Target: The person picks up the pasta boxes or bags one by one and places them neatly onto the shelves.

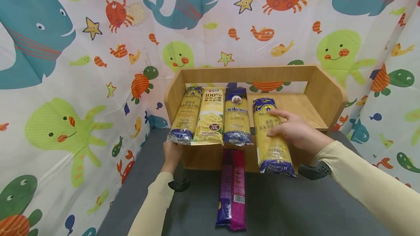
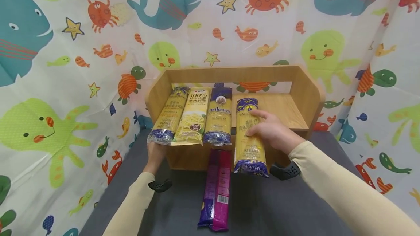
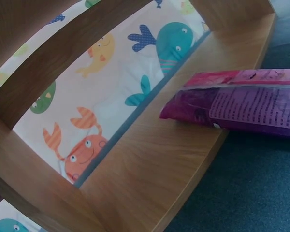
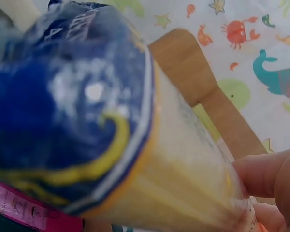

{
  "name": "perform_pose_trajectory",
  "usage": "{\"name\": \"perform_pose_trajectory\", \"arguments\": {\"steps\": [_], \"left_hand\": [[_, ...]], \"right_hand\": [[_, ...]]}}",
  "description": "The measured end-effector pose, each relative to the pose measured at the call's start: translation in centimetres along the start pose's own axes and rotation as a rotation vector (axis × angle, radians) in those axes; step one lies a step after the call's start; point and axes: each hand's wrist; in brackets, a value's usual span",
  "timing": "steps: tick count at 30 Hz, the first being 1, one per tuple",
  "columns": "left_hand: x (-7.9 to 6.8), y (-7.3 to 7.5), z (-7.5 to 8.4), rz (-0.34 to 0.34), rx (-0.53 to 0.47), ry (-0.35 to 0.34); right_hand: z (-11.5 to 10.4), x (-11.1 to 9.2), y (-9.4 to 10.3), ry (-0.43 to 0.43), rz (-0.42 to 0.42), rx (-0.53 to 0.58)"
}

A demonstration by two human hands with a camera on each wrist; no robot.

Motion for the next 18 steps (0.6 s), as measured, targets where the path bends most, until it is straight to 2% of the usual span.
{"name": "perform_pose_trajectory", "arguments": {"steps": [10,18], "left_hand": [[-0.2,0.1,0.1,-0.018,-0.006,0.050],[-0.1,0.0,0.2,-0.014,-0.022,0.031]], "right_hand": [[-0.2,3.3,-0.4,-0.023,0.013,0.015],[0.0,5.8,0.1,-0.041,0.063,-0.027]]}}
Point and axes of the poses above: each hand's wrist, its own x-axis towards the middle knuckle, its own y-axis out of the back of the hand, z = x × y, and after that the axes turned 14 degrees about y, right-handed
